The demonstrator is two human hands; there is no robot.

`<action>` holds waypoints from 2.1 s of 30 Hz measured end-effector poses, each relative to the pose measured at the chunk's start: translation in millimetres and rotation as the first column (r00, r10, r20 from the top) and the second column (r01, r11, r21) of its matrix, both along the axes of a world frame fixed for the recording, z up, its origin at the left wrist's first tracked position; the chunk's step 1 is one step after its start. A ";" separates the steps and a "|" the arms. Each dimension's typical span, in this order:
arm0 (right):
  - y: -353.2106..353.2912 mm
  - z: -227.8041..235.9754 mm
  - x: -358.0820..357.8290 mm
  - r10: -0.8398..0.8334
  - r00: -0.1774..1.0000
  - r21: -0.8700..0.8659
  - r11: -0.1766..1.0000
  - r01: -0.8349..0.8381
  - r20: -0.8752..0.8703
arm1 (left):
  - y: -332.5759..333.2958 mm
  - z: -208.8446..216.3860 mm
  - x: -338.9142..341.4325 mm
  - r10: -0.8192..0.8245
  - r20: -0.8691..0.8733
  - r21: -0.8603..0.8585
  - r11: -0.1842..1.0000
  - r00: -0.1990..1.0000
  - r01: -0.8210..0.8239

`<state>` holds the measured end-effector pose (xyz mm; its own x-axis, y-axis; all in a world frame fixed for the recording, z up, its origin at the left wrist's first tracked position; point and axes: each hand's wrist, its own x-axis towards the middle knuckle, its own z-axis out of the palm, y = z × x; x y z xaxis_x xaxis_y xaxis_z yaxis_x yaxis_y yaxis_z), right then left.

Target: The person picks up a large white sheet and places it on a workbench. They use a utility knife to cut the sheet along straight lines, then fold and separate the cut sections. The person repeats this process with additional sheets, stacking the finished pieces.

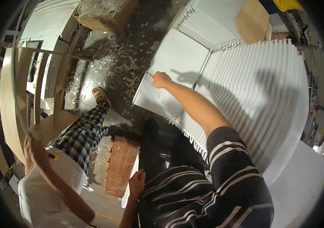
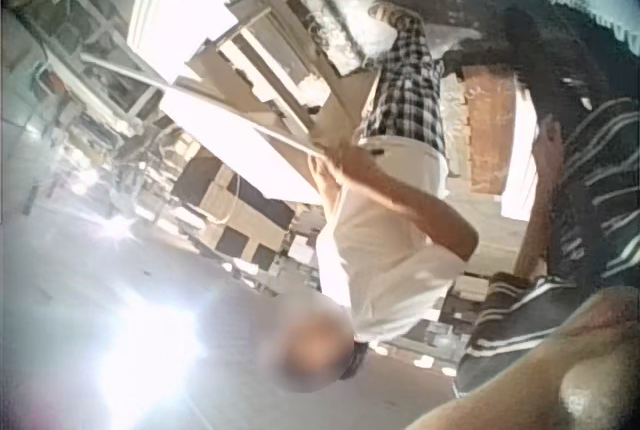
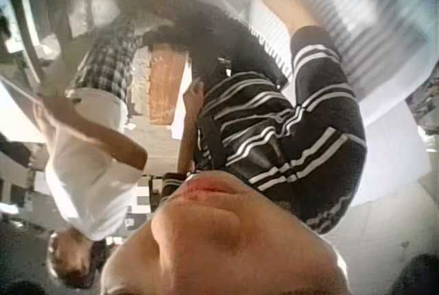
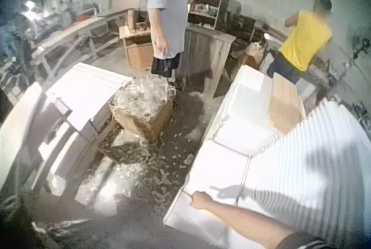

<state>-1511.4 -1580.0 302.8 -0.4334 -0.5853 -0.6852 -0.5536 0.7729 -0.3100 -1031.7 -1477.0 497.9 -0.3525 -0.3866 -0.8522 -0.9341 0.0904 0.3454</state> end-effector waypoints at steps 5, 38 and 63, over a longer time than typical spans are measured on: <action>-17.2 -59.7 18.1 0.265 0.954 -0.078 0.957 -0.278 -0.141 | 17.8 -22.6 15.7 0.145 0.061 -0.067 0.988 0.988 -0.141; 50.2 82.1 -17.8 0.696 0.709 -0.060 0.708 -0.704 -0.115 | -78.8 -141.0 -244.8 -0.017 -0.424 -0.014 1.000 0.906 0.012; 260.4 540.9 20.8 0.028 0.977 -0.566 0.811 -0.145 -0.210 | -185.9 117.5 -294.8 -0.474 -0.412 -0.367 0.868 0.778 0.335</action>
<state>-1490.6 -1319.6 843.7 -0.4443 -0.8873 -0.1238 -0.7012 0.4304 -0.5683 -1326.6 -1662.9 615.3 -0.8569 -0.2941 -0.4233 -0.5126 0.5725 0.6399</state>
